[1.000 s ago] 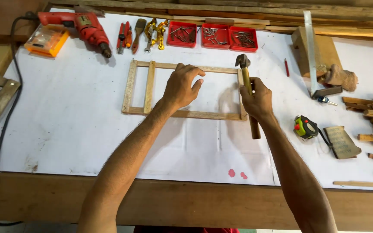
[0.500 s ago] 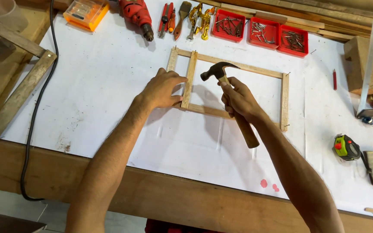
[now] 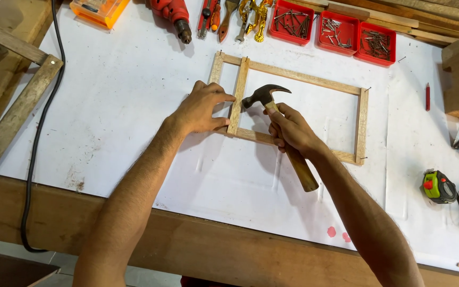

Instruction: The person assembles a rectangular wooden frame on a workbench. They measure and mark the wood with a tape measure and pencil, then hammer nails to join the pieces. Additional small wooden pieces are added and secured with nails.

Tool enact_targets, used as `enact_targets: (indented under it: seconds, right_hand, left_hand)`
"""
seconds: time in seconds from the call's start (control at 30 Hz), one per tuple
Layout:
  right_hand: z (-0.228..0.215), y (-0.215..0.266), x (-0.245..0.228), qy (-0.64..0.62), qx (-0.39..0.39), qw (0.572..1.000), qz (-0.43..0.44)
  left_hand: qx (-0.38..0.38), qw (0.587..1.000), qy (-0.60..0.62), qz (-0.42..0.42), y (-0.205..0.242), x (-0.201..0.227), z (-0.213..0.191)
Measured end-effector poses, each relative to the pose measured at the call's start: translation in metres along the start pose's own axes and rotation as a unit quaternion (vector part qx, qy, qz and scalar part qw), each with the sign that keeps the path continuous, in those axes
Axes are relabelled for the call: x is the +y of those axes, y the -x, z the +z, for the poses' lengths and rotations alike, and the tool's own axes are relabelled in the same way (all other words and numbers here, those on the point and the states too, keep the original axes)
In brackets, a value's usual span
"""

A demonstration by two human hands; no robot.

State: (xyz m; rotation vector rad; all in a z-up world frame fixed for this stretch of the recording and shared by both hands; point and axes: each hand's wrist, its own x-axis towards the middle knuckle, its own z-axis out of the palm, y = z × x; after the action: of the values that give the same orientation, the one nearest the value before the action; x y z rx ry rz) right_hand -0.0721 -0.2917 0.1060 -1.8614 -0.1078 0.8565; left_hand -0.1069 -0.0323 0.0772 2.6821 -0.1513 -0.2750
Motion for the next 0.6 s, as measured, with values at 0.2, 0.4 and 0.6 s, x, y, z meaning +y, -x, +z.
enact_targets:
  seconds: [0.2,0.4,0.6]
  right_hand:
    - [-0.002,-0.004,0.002,-0.002,-0.007,1.000,-0.001]
    - [-0.004,-0.009,0.006,-0.011,-0.012,1.000,-0.005]
    - [-0.004,-0.009,0.013,-0.047,-0.028,0.998,-0.020]
  left_hand:
    - [0.000,1.000,0.014,0.001,0.000,-0.001,0.000]
    - [-0.001,0.998,0.056,0.001,-0.001,-0.004,0.004]
    - [0.002,0.997,0.074,-0.001,-0.002,-0.006,0.005]
